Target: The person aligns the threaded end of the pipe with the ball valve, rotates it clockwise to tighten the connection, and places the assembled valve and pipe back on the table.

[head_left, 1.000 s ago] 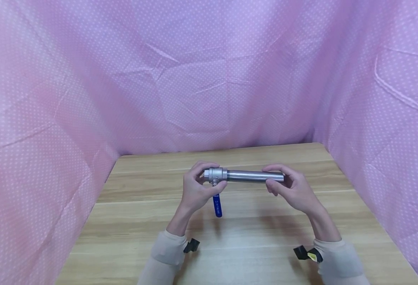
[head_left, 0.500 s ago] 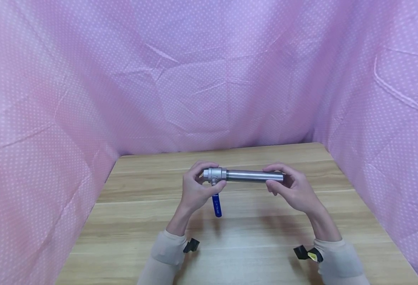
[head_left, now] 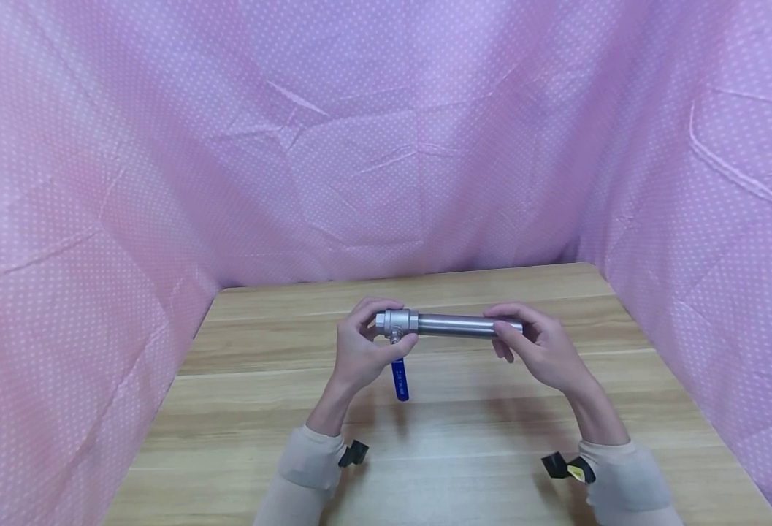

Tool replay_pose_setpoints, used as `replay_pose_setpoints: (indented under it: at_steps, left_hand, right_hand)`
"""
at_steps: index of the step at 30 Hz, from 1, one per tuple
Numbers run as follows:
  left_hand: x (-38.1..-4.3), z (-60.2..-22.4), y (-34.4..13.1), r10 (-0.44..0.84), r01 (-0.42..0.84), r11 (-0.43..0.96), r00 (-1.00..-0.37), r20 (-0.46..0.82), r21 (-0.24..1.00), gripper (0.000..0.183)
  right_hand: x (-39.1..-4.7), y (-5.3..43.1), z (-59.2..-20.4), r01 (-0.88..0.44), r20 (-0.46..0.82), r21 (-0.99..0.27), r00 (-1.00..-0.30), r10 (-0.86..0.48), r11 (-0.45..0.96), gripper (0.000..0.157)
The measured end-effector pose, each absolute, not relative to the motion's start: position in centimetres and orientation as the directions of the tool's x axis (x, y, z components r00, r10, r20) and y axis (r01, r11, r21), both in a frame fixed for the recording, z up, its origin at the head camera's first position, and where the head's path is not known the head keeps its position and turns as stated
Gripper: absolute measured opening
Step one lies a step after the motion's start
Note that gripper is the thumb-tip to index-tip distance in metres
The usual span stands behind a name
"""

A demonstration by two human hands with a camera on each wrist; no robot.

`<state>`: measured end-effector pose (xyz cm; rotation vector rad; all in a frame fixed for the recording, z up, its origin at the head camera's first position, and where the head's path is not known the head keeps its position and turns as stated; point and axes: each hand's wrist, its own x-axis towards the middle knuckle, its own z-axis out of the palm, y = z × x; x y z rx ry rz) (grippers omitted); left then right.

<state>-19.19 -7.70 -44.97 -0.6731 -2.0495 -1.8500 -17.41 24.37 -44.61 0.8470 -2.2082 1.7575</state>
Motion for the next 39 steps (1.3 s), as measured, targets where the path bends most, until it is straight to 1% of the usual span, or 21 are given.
replay_pose_setpoints:
  at_steps: [4, 9, 14, 22, 27, 35, 39]
  left_hand:
    - [-19.14, -45.11, -7.62, 0.143, 0.524, 0.067, -0.847, 0.511, 0.849, 0.048]
    - [-19.22, -45.31, -7.50, 0.146, 0.515, 0.063, -0.852, 0.503, 0.855, 0.047]
    - [-19.28, -45.20, -7.40, 0.142, 0.528, 0.065, -0.845, 0.516, 0.847, 0.048]
    - [-19.31, -44.98, -7.36, 0.135, 0.542, 0.086, -0.838, 0.529, 0.836, 0.050]
    - [-19.13, -45.14, -7.33, 0.137, 0.530, 0.098, -0.845, 0.516, 0.842, 0.050]
    - [-19.07, -45.13, -7.32, 0.140, 0.526, 0.074, -0.846, 0.514, 0.847, 0.049]
    - [-19.09, -45.04, -7.28, 0.140, 0.529, 0.074, -0.845, 0.517, 0.845, 0.048]
  right_hand:
    - [-17.38, 24.43, -44.82, -0.526, 0.473, -0.843, -0.824, -0.313, 0.109, 0.026]
    - [-17.30, 24.54, -44.87, -0.511, 0.466, -0.856, -0.827, -0.313, 0.075, 0.032]
    - [-17.39, 24.60, -44.77, -0.519, 0.473, -0.851, -0.822, -0.317, 0.075, 0.036]
    - [-17.60, 24.73, -44.51, -0.528, 0.483, -0.846, -0.815, -0.320, 0.069, 0.039]
    - [-17.44, 24.73, -44.73, -0.541, 0.494, -0.836, -0.815, -0.304, 0.092, 0.037]
    - [-17.23, 24.60, -44.56, -0.545, 0.487, -0.824, -0.821, -0.297, 0.154, 0.029]
    - [-17.32, 24.52, -44.55, -0.544, 0.485, -0.823, -0.822, -0.299, 0.162, 0.025]
